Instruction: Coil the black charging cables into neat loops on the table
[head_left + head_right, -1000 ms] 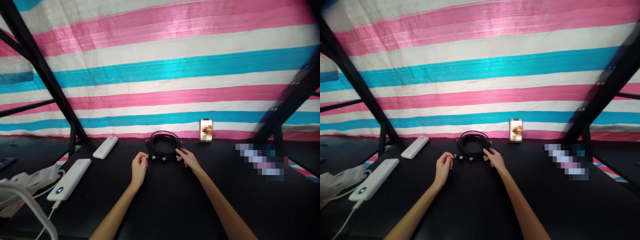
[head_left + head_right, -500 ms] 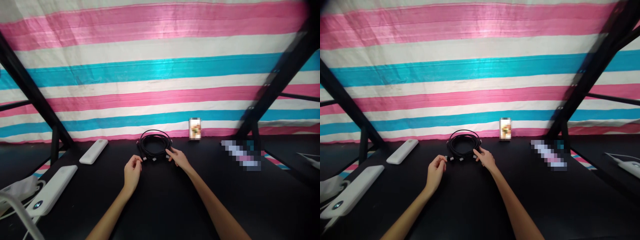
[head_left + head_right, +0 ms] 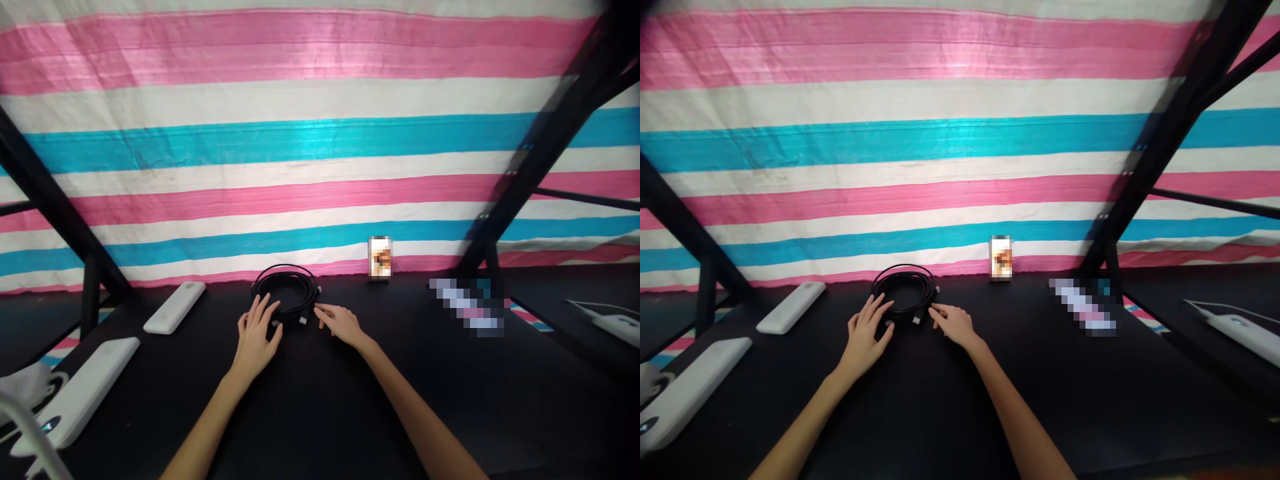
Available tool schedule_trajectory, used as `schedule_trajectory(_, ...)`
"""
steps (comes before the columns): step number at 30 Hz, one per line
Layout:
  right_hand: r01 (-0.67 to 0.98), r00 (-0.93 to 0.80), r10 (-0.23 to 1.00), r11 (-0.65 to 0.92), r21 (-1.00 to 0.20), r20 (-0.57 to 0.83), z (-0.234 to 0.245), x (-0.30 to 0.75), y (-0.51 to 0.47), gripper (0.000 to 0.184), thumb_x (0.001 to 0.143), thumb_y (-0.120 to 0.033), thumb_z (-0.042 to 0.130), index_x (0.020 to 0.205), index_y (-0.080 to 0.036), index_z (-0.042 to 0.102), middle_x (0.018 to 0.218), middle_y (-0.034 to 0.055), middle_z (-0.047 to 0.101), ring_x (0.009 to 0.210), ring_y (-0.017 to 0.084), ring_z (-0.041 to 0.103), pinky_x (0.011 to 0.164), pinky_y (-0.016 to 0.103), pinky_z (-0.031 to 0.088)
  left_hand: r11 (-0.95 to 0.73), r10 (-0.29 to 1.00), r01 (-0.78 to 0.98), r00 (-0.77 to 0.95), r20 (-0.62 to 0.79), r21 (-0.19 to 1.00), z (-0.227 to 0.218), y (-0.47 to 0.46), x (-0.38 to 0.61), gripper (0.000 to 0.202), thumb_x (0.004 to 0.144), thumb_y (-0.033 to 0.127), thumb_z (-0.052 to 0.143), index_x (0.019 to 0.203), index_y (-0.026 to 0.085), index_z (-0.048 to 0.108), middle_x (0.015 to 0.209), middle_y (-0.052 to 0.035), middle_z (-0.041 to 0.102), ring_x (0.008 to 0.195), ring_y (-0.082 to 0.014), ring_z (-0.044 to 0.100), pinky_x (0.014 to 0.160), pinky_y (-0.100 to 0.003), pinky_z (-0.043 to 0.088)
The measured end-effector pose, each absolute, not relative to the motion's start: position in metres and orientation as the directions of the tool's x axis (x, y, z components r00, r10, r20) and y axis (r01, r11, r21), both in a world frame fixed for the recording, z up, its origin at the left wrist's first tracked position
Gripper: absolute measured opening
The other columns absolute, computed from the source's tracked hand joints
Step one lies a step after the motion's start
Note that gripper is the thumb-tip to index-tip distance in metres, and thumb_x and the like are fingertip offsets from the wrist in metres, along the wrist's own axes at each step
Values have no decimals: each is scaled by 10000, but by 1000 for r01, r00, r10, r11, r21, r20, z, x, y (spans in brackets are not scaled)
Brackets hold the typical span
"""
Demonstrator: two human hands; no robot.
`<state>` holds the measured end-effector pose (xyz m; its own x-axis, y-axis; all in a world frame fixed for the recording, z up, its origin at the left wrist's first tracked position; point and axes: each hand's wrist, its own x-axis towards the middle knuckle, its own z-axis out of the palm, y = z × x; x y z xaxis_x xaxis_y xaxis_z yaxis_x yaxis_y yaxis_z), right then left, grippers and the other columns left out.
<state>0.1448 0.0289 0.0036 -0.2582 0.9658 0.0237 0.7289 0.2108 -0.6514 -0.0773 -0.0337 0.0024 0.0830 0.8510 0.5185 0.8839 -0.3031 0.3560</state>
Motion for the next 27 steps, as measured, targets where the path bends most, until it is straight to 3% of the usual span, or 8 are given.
schedule_trajectory(5, 728, -268, 963, 201, -655, -2, 6, 145, 28, 367, 910, -482, 368, 1078, -324, 654, 739, -80, 705, 466, 85, 582, 605, 218, 401, -325, 896, 895, 188, 402, 305, -7, -28, -84, 428, 886, 296, 389, 1311, 256, 420, 1407, -103, 432, 1354, -271, 263, 1027, -523, 198)
schedule_trajectory(16, 797, -279, 960, 241, -554, 17, 8, 142, 24, 409, 938, -434, 312, 936, -296, 697, 655, -50, 679, 593, 130, 618, 609, 226, 358, -295, 899, 928, 189, 396, 226, -6, -28, -80, 412, 862, 221, 402, 1270, 216, 459, 1319, -107, 514, 1313, -278, 324, 997, -503, 252)
schedule_trajectory(22, 808, -298, 954, 271, -524, 34, 7, 142, 24, 355, 921, -373, 351, 1143, -334, 625, 782, -56, 709, 684, 144, 634, 632, 237, 367, -278, 892, 939, 175, 417, 202, -6, -28, -79, 363, 858, 212, 419, 1213, 225, 491, 1268, -90, 553, 1275, -271, 370, 980, -487, 274)
schedule_trajectory(27, 816, -287, 957, 266, -514, 40, 6, 141, 24, 372, 897, -336, 380, 1198, -325, 598, 806, -43, 720, 823, 180, 642, 666, 252, 384, -276, 886, 943, 175, 429, 187, -5, -28, -79, 350, 852, 208, 433, 1195, 215, 503, 1241, -91, 571, 1249, -272, 398, 965, -470, 290)
